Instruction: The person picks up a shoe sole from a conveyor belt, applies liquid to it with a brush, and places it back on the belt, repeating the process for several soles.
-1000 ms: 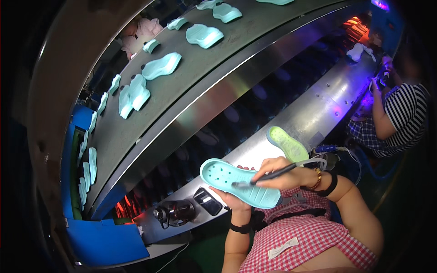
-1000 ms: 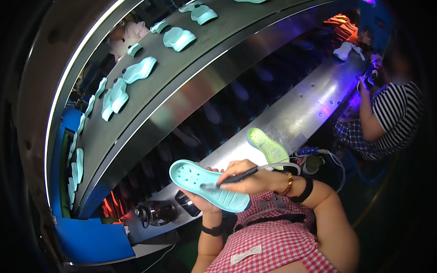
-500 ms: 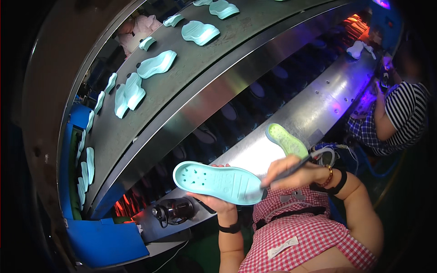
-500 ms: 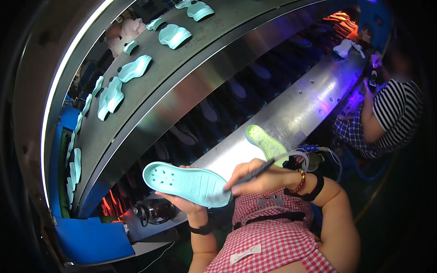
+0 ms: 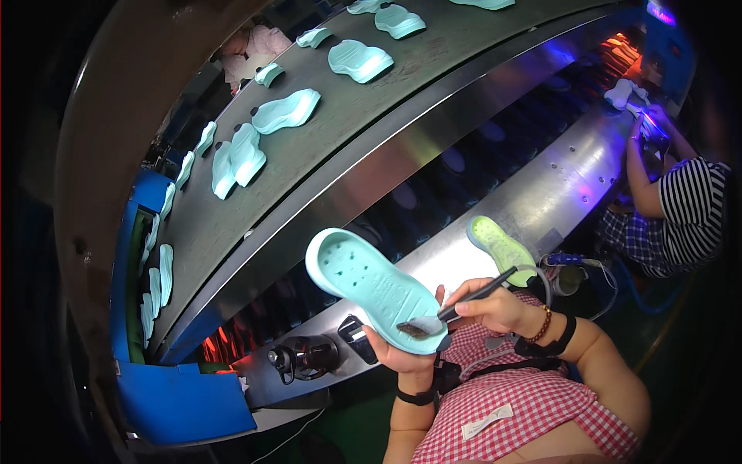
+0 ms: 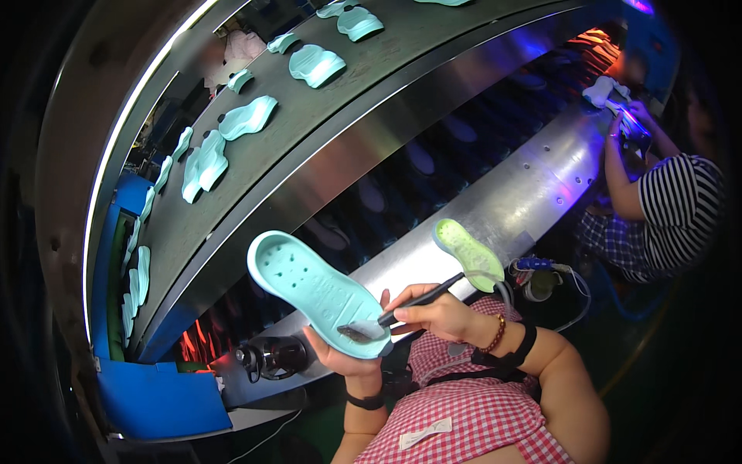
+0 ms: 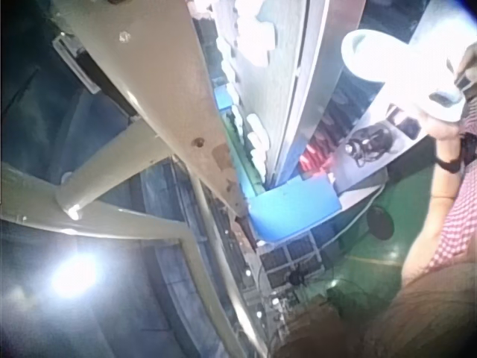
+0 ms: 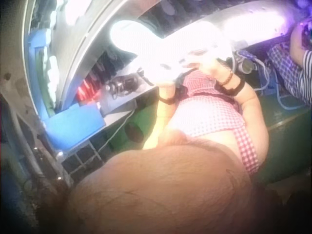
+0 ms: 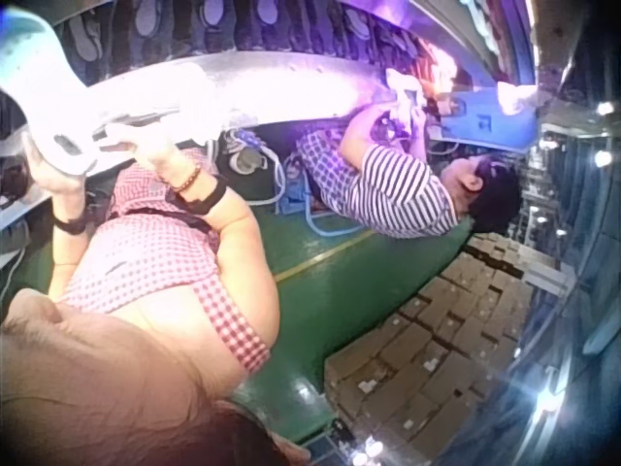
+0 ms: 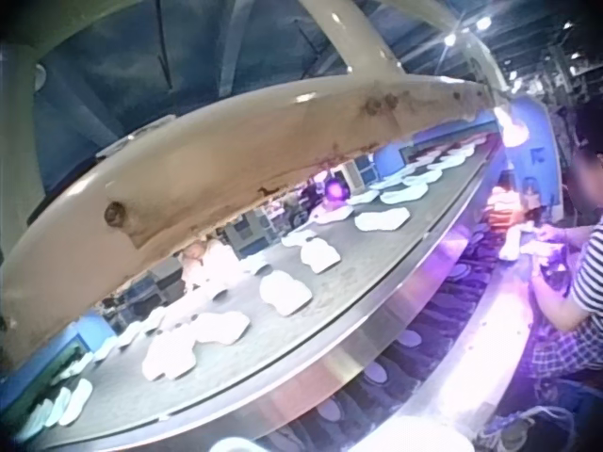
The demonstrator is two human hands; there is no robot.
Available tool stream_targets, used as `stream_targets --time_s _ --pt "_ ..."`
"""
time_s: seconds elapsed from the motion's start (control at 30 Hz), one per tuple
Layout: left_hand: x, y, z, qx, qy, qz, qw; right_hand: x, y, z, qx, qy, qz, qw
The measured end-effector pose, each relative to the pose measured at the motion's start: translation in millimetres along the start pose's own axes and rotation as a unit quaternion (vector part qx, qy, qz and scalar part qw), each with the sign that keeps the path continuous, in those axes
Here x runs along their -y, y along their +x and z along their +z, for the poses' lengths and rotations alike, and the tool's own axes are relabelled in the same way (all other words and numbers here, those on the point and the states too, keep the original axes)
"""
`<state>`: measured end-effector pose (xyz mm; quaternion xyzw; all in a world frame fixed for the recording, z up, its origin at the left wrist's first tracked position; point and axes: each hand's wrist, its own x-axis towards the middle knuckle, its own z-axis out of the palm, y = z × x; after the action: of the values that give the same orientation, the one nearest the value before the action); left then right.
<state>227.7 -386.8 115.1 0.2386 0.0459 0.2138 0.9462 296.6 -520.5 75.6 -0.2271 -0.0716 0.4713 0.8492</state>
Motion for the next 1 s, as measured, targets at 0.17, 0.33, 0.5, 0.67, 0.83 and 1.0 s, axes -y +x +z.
stream_targets --time_s 0.17,0.33,0.5,0.67,0.83,1.0 --pt "-12.0 3.1 -29.1 0.003 0.058 -0.048 0.997 19.2 -11.7 6.2 0.047 -0.316 -0.055 0.946" --pt "-10.8 11.3 -26.5 0.054 0.017 -0.054 0.997 37.2 -3.5 20.7 0.204 -0.476 -0.135 0.845" --pt "-18.8 13.7 -29.1 0.023 0.095 -0.064 0.993 52.6 5.1 15.0 0.189 -0.540 -0.125 0.811" --pt "-23.0 23.1 -17.8 0.048 0.074 -0.095 0.992 49.7 5.6 14.4 0.208 -0.530 -0.195 0.799" --pt "-31.8 26.2 -17.0 0.021 -0.045 -0.281 0.958 60.6 -13.3 27.8 0.377 -0.573 -0.182 0.705" --pt "-37.5 26.8 -15.4 -0.017 0.181 -0.405 0.896 87.2 2.1 21.9 0.381 -0.600 -0.078 0.699"
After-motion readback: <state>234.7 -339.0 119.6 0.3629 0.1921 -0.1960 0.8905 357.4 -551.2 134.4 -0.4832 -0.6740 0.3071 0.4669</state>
